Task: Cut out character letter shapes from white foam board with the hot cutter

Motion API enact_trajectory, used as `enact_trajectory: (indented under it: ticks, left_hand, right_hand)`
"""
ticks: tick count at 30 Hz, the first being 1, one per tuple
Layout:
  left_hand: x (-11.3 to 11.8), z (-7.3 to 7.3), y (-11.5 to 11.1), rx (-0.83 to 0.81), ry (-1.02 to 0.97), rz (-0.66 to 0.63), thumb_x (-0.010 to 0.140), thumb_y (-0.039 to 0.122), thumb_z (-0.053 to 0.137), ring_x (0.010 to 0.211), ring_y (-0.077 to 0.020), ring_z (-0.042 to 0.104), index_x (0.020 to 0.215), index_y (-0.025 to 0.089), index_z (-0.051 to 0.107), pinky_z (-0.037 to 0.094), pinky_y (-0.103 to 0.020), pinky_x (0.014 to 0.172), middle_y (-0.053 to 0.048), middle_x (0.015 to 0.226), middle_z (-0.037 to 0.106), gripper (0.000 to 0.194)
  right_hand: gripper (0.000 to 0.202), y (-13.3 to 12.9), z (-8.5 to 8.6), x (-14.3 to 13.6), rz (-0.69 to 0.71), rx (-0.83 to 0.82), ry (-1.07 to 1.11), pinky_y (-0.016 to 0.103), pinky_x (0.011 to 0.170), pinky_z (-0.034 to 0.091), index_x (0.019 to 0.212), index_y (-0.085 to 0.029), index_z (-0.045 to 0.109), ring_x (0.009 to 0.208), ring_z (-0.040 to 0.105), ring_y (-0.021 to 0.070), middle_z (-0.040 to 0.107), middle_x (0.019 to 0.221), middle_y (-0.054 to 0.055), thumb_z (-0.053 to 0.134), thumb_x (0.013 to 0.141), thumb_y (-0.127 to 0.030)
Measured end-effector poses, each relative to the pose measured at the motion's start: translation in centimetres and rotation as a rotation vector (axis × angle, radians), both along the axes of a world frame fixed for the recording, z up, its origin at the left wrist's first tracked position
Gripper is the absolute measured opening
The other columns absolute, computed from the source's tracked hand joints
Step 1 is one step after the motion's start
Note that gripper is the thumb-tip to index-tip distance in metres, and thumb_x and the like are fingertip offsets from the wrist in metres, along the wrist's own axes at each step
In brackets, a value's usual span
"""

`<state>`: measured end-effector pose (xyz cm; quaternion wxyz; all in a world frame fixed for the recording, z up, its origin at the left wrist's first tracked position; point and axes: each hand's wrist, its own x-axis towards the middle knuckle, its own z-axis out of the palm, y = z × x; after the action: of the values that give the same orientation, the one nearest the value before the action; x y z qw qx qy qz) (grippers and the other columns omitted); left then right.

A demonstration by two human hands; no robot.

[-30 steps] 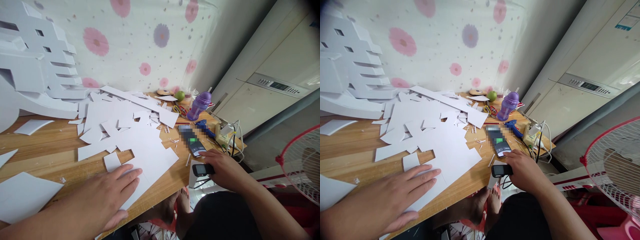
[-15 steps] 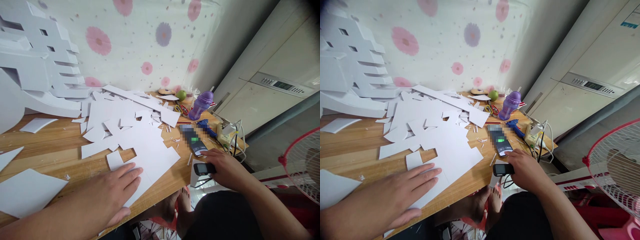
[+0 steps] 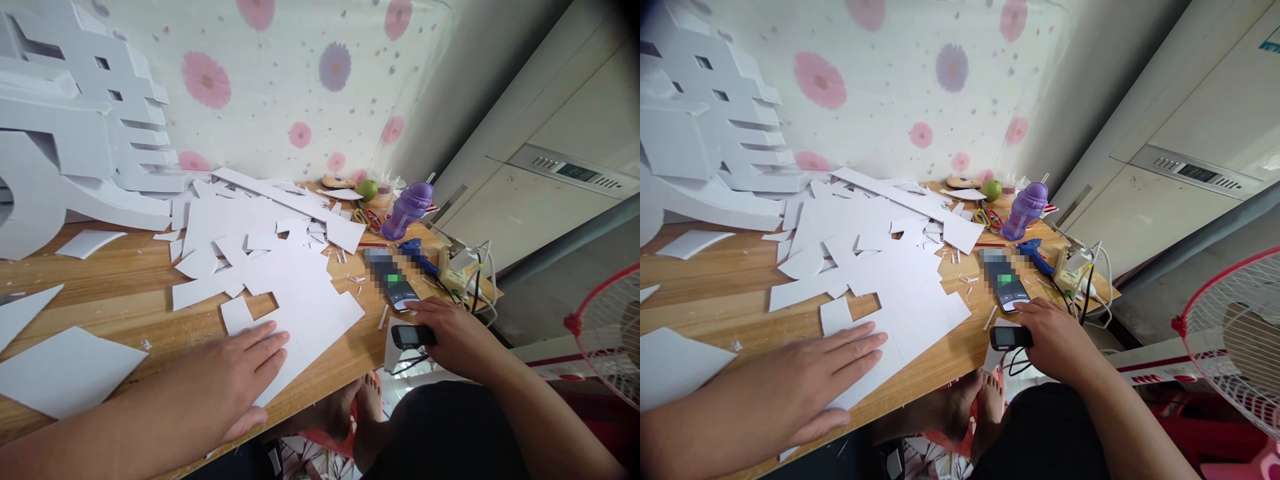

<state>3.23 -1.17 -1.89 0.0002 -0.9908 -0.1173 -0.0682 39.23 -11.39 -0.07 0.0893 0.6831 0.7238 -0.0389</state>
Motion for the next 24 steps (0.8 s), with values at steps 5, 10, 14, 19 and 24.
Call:
enact_trajectory:
  ticks: [5,10,14,19,24]
  left_hand:
    - [-0.3,-0.3,-0.1,-0.005,-0.018,0.000,0.083,0.044,0.071,0.123,-0.0242,0.057,0.121,0.018,0.067,0.042,-0.031,0.108,-0.008,0.130,0.064,0.047]
    - [-0.4,-0.6,-0.1,0.017,-0.035,-0.004,0.083,0.043,0.070,0.125,-0.0254,0.055,0.124,0.017,0.065,0.042,-0.032,0.108,-0.008,0.132,0.062,0.048]
    - [-0.5,-0.6,-0.1,0.022,0.004,-0.003,0.085,0.043,0.068,0.128,-0.0258,0.053,0.125,0.016,0.063,0.040,-0.033,0.109,-0.008,0.135,0.061,0.049]
    - [-0.5,-0.4,-0.2,-0.013,0.057,0.004,0.086,0.042,0.067,0.132,-0.0271,0.049,0.128,0.014,0.060,0.038,-0.035,0.111,-0.010,0.137,0.058,0.051]
    - [-0.2,0.1,-0.4,-0.044,0.135,0.020,0.089,0.043,0.064,0.133,-0.0290,0.047,0.127,0.012,0.060,0.036,-0.037,0.114,-0.011,0.140,0.055,0.050]
  right_hand:
    - [0.034,-0.1,0.0,0.1,0.008,0.004,-0.005,0.047,0.102,0.047,0.084,-0.019,0.074,0.119,0.060,0.0312,0.067,0.128,0.009,0.053,0.062,-0.003]
    - [0.044,-0.1,-0.2,0.3,0.014,0.007,0.002,0.048,0.104,0.046,0.093,-0.019,0.075,0.120,0.060,0.0315,0.068,0.127,0.009,0.052,0.059,-0.002]
    - [0.048,0.0,-0.9,0.9,0.014,0.013,0.010,0.048,0.104,0.045,0.096,-0.023,0.075,0.120,0.060,0.0310,0.067,0.128,0.007,0.053,0.058,-0.003]
    - [0.040,-0.5,-0.6,1.1,0.039,0.104,0.093,0.049,0.100,0.048,0.092,-0.026,0.073,0.117,0.061,0.0312,0.070,0.122,0.004,0.055,0.062,-0.007]
    - [0.014,-2.1,2.3,-1.2,0.130,0.297,0.404,0.046,0.093,0.054,0.092,-0.033,0.071,0.115,0.062,0.0310,0.070,0.118,0.004,0.059,0.084,-0.031]
